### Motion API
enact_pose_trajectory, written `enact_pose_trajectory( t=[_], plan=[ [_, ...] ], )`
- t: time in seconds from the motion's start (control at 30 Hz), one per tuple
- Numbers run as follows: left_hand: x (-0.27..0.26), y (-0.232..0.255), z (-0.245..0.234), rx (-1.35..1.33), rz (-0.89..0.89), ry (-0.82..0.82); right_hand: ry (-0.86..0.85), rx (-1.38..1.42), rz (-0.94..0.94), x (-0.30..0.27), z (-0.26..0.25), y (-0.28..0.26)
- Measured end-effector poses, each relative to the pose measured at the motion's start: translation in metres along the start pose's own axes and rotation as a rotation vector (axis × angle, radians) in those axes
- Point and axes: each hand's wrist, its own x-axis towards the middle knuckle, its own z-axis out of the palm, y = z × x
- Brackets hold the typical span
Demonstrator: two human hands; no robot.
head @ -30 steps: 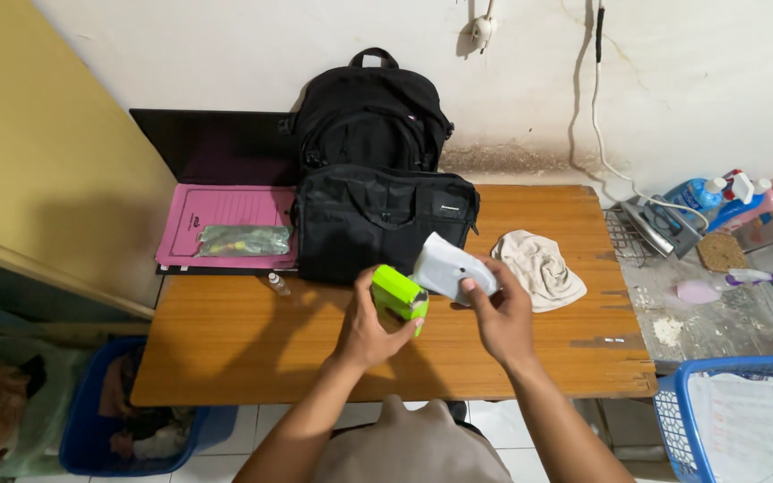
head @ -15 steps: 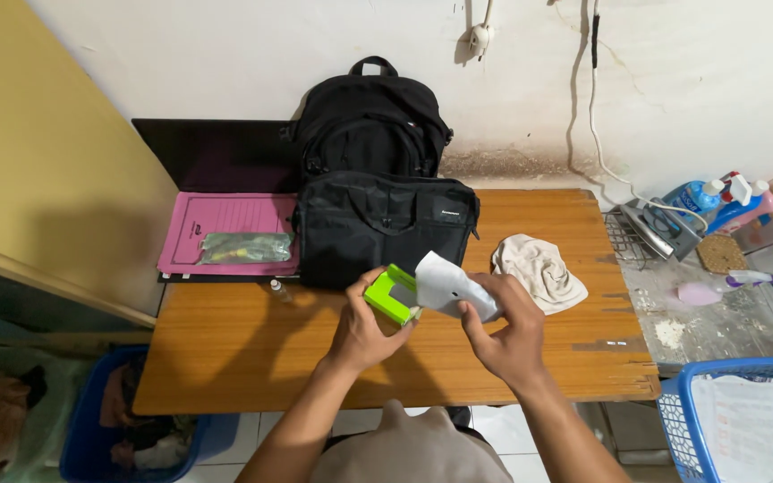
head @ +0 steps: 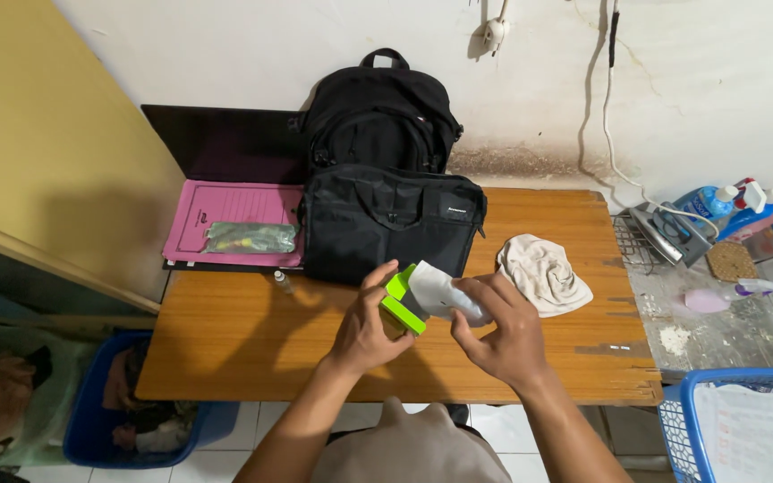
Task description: Packing a computer mouse into a protective sleeve and then into a laptop bag
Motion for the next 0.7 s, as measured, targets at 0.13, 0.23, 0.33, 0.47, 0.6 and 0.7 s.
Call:
enact_pose_trajectory(
  t=[0.13, 0.23, 0.33, 0.47, 0.6, 0.7],
  plan=[
    [-0.001, 0.001, 0.000, -0.009, 0.011, -0.031, -0.012, 0.051, 0.011, -0.005, 0.003, -0.001],
    [-0.004, -0.002, 0.001, -0.002, -0.015, -0.020, 0.033, 0.077, 0.034, -0.009, 0.007, 0.003],
    [-0.004, -0.002, 0.001, -0.028, -0.002, -0.054, 0.080, 0.078, 0.057, -0.013, 0.011, 0.007],
    [-0.013, -0.009, 0.008, -0.019, 0.015, -0.089, 0.099, 0.080, 0.066, -0.015, 0.014, 0.006],
    [-0.015, -0.007, 0.012, 0.009, -0.042, -0.031, 0.061, 0.058, 0.046, -0.013, 0.007, 0.004],
    [-0.014, -0.008, 0.011, -0.009, -0.033, -0.023, -0.063, 0.018, 0.033, -0.008, -0.001, 0.000]
  ],
)
